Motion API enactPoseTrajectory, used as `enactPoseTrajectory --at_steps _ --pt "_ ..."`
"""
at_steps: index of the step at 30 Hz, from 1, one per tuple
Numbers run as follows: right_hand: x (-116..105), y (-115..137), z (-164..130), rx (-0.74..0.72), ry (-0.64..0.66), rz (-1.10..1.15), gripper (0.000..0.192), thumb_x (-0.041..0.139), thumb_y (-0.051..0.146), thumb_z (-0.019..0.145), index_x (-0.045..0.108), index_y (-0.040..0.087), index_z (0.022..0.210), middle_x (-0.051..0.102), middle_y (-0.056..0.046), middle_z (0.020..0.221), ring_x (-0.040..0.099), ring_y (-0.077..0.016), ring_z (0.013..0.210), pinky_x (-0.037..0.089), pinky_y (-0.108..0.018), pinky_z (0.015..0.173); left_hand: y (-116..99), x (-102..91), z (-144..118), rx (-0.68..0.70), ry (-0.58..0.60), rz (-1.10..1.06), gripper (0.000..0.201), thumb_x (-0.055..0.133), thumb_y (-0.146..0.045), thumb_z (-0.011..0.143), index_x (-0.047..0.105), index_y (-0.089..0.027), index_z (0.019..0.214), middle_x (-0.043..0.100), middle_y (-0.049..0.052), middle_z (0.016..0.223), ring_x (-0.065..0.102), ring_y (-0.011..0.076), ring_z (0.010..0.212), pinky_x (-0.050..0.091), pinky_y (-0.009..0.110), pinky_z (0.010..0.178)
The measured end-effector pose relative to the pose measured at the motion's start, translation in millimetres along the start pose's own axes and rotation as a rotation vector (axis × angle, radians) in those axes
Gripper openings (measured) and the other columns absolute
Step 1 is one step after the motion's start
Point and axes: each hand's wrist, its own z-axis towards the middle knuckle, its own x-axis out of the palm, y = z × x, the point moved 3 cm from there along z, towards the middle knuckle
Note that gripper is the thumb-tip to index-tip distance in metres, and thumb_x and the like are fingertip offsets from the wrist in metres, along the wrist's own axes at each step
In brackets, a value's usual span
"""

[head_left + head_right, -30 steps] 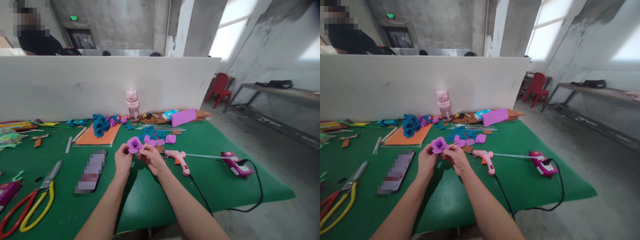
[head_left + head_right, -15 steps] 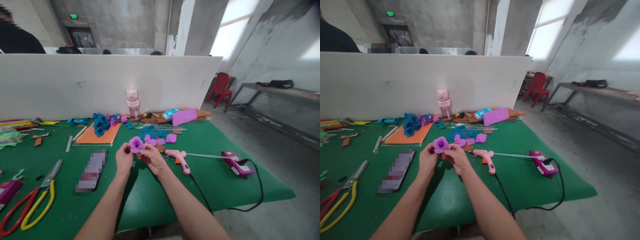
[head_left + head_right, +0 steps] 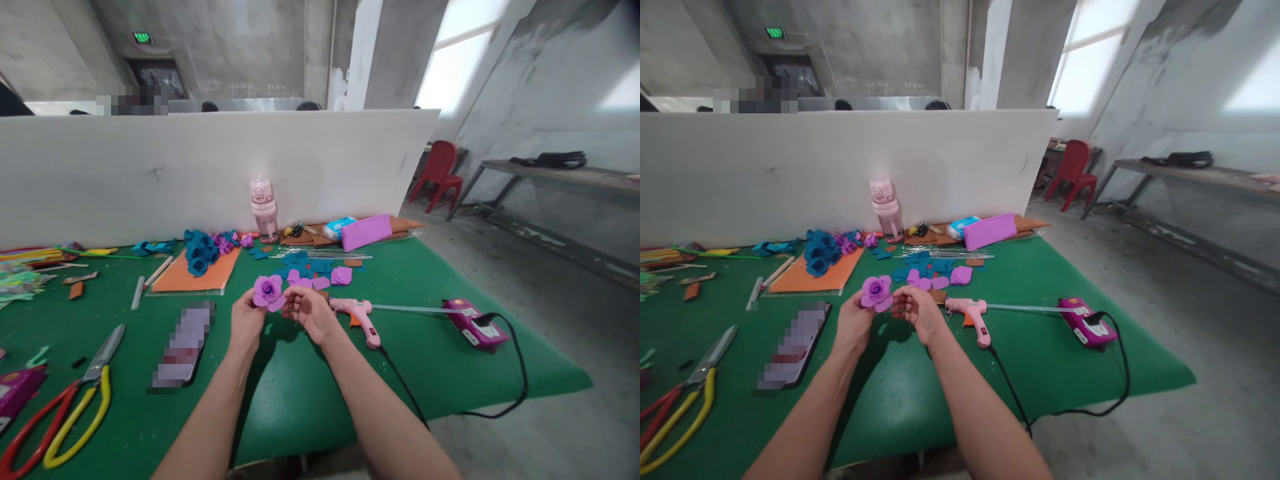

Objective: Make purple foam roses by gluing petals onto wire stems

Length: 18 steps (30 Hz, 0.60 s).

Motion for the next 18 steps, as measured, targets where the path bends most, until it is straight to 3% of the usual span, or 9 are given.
enactPoseTrajectory --at_steps 18 --pt "2.9 -1.5 -1.5 -0.03 -0.021 -0.06 0.012 0.067 0.024 0.058 0.058 0.016 0.061 0.054 0.005 0.048 0.047 -0.0078 0.045 0.041 -0.022 0.05 -2.2 3.7 -3.6 0.048 0.091 0.012 0.02 0.056 -0.01 0.056 0.067 -0.014 0.072 0.064 -0.001 0.068 0.053 0.0127 0.065 0.042 0.023 0.065"
